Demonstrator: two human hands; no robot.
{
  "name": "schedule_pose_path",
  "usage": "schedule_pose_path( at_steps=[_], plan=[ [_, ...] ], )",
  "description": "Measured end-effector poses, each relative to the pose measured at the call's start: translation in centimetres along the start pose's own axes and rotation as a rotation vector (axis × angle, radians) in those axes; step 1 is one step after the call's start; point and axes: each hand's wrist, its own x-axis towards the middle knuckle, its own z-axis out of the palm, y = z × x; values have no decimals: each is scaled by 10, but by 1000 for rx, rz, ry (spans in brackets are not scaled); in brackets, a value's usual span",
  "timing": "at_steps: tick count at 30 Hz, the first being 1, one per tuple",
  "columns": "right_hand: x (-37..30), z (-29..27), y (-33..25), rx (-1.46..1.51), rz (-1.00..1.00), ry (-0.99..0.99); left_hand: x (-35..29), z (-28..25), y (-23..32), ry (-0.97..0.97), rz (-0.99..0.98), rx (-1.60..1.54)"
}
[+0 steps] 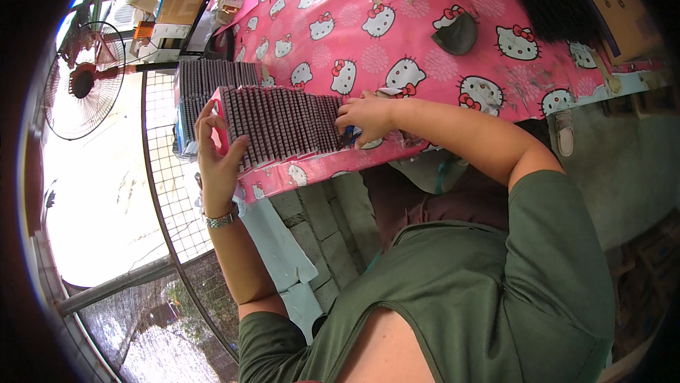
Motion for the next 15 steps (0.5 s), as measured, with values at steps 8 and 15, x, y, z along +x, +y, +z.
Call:
schedule_pose_path(
  at_steps=[8,15],
  plan=[
    [16,-8,7,195,115,-197,-3,-2,15,48,46,286],
    [-14,10,6,-194,59,166,-29,115,48,-591,518,861]
  ],
)
